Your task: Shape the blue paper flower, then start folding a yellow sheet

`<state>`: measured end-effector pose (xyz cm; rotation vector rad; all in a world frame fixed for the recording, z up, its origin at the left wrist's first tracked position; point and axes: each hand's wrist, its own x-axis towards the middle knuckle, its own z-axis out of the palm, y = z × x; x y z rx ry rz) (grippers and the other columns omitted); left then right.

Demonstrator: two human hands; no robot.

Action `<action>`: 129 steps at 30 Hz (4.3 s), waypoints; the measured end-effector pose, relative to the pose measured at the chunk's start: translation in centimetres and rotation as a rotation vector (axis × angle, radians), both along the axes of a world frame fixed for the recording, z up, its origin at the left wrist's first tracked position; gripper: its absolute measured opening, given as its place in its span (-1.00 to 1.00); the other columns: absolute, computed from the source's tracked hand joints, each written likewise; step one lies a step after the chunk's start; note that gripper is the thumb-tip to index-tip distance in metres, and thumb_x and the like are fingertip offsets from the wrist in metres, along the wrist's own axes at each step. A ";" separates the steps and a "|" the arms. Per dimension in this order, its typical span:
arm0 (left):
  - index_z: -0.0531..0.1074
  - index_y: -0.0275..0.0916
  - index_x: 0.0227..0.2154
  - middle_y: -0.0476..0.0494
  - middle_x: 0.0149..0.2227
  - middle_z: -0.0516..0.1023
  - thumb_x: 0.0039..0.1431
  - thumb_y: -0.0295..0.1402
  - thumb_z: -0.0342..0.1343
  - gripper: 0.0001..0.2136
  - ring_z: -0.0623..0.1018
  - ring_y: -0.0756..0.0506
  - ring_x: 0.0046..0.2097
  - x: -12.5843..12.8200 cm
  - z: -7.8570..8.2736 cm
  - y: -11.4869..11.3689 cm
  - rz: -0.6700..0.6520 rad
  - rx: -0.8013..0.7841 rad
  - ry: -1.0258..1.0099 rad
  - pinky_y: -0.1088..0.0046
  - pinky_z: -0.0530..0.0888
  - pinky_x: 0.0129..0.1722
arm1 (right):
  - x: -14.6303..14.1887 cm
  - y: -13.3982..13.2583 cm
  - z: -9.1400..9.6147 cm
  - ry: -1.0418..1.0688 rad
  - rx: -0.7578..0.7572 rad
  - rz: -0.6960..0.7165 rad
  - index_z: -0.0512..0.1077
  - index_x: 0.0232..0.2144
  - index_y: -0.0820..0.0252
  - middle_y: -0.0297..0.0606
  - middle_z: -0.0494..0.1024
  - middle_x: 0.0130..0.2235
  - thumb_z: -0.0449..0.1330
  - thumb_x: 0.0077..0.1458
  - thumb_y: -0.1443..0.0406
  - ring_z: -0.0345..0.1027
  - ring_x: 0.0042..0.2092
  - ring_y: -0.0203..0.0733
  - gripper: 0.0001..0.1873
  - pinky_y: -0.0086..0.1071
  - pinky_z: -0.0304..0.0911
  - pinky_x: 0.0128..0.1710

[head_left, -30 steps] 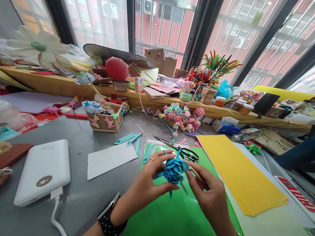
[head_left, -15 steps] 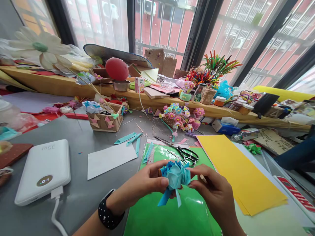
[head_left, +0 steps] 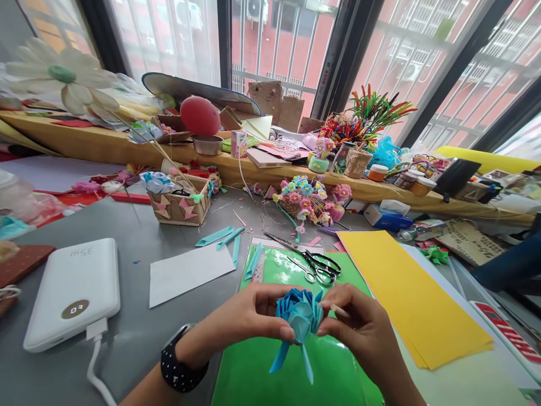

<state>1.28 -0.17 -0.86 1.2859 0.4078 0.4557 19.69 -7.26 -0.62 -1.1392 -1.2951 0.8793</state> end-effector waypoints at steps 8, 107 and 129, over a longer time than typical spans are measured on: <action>0.36 -0.13 -0.03 -0.10 -0.11 0.51 -0.19 -0.33 0.32 -0.44 0.45 -0.18 -0.08 0.4 -0.2 -0.3 0.161 -0.007 -0.086 0.33 0.39 -0.12 | -0.7 0.1 -0.9 0.007 0.181 -0.122 0.51 -0.40 0.10 -0.27 0.50 -0.43 0.31 -0.12 0.29 0.39 -0.38 -0.24 -0.87 -0.49 0.33 -0.53; 0.30 -0.14 -0.02 -0.12 -0.08 0.35 -0.24 -0.04 0.27 -0.35 0.36 -0.17 -0.06 -1.8 0.8 0.7 0.039 0.213 0.045 0.32 0.31 -0.09 | 0.5 0.0 -0.5 -0.447 0.486 -0.061 0.45 -0.17 0.06 -0.32 0.43 -0.53 0.07 0.14 0.22 0.30 -0.51 -0.29 -0.76 -0.44 0.26 -0.55; 0.42 -0.30 -0.17 -0.04 -0.40 0.38 -0.27 0.01 0.24 -0.40 0.33 -0.01 -0.37 -1.8 1.5 0.6 -0.242 0.141 0.202 0.53 0.29 -0.38 | 0.0 -0.5 0.3 -0.405 0.389 0.162 0.34 -0.46 0.13 -0.40 0.43 -0.61 0.25 -0.08 0.09 0.25 -0.59 -0.39 -0.74 -0.56 0.15 -0.63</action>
